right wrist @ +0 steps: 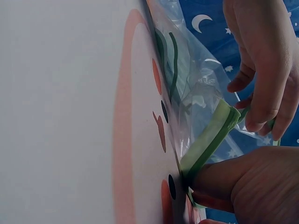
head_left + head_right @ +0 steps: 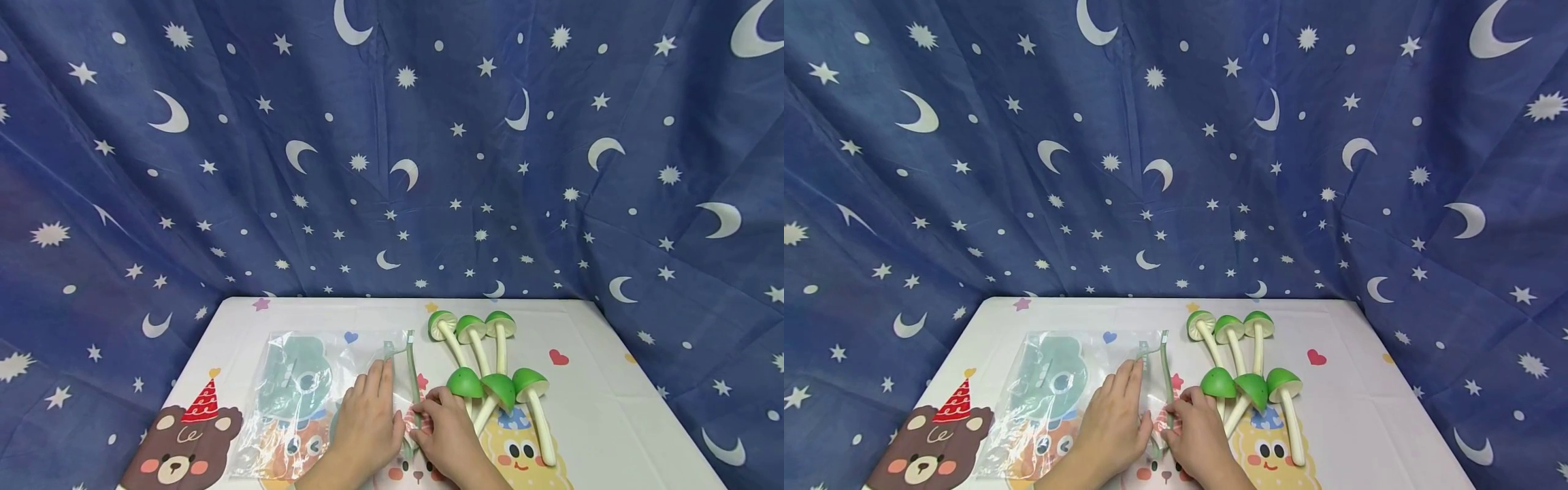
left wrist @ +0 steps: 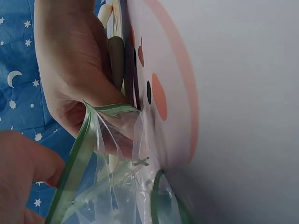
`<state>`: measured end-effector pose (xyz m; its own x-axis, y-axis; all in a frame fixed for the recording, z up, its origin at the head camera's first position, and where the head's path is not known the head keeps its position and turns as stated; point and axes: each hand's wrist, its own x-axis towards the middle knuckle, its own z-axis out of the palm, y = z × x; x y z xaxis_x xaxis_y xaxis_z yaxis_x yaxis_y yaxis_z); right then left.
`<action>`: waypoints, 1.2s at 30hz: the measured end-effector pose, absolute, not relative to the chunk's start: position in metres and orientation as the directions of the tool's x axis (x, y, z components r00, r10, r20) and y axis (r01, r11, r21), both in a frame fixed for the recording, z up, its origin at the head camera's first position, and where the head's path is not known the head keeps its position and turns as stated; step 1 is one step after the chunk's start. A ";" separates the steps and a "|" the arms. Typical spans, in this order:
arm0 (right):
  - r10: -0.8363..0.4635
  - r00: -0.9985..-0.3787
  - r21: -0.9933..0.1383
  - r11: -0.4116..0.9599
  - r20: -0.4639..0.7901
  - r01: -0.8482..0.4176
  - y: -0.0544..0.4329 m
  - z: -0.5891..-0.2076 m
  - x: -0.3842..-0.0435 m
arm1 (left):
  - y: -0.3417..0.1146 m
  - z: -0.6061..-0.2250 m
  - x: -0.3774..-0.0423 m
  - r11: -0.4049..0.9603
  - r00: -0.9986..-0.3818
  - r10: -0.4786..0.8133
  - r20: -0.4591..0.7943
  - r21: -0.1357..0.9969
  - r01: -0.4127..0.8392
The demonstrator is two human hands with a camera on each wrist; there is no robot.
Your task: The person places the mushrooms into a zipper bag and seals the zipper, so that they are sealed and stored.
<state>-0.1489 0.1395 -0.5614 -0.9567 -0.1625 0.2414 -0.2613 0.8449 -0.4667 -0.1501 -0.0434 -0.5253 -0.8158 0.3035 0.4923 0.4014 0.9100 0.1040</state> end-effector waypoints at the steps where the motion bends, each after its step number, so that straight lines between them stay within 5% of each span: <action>1: -0.162 -0.956 -0.466 0.845 0.243 -0.261 0.140 -0.561 -0.149 | -0.044 -0.525 -0.150 0.909 -0.815 0.305 0.493 0.105 0.403; 22: -0.177 -0.963 -0.452 0.856 0.201 -0.252 0.140 -0.561 -0.150 | -0.046 -0.534 -0.146 0.891 -0.841 0.334 0.426 0.147 0.429; 30: -0.192 -0.955 -0.421 0.865 0.227 -0.274 0.140 -0.562 -0.152 | -0.036 -0.535 -0.150 0.900 -0.874 0.266 0.407 0.220 0.376; 36: -0.202 -0.953 -0.399 0.873 0.226 -0.280 0.140 -0.562 -0.151 | -0.028 -0.537 -0.152 0.931 -0.897 0.238 0.373 0.175 0.320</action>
